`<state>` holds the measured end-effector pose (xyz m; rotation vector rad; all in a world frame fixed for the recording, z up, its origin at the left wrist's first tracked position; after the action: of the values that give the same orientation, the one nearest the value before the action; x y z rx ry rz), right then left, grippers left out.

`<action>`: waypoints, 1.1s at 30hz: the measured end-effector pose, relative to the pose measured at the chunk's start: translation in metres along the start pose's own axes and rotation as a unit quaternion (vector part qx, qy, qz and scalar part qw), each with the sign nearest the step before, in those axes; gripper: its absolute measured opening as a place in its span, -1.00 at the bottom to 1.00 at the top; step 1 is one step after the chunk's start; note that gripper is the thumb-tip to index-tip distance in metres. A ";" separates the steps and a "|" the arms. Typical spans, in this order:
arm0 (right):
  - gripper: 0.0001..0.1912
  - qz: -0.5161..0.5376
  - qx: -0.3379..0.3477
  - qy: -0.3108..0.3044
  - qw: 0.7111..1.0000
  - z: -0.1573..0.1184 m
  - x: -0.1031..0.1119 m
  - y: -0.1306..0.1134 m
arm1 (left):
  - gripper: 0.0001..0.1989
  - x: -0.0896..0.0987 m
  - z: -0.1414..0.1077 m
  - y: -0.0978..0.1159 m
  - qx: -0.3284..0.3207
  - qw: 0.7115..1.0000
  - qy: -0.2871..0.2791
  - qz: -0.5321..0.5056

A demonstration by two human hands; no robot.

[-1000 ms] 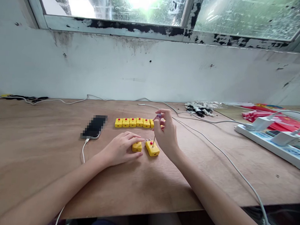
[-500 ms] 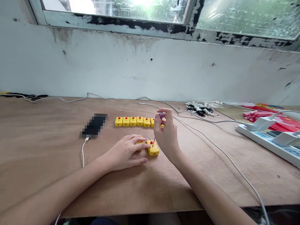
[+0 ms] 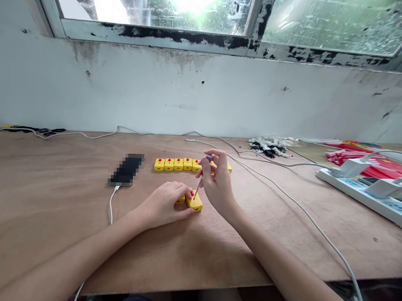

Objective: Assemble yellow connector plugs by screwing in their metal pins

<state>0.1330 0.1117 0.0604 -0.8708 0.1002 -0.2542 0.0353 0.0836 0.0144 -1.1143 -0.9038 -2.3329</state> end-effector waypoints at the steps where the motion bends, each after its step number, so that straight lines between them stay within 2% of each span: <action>1: -0.90 -0.003 0.009 0.001 1.000 -0.001 0.000 -0.002 | -0.85 0.000 0.000 0.000 0.003 1.000 -0.002 -0.004; 8: -0.88 -0.013 0.037 -0.029 0.999 -0.006 -0.005 -0.005 | -0.83 -0.001 -0.001 -0.002 0.006 1.000 -0.014 -0.010; 22: -0.89 -0.003 0.036 -0.027 0.999 -0.005 -0.003 -0.008 | -0.83 0.001 -0.001 -0.001 0.011 1.000 -0.015 -0.003; 33: -0.85 -0.020 0.036 -0.055 0.998 -0.006 -0.009 -0.013 | -0.83 -0.001 -0.001 -0.001 0.009 1.000 -0.019 0.009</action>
<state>0.1211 0.1018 0.0664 -0.8140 -0.0282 -0.2456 0.0347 0.0836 0.0130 -1.1589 -0.9226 -2.2918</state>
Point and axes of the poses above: each hand's wrist, its own z-axis towards the middle knuckle, its own x-axis out of the back of the hand, y = z × x, the point moved 10 cm from there along z, towards the middle knuckle, and after that the axes turned 8 degrees about y, right-handed, at the moved point
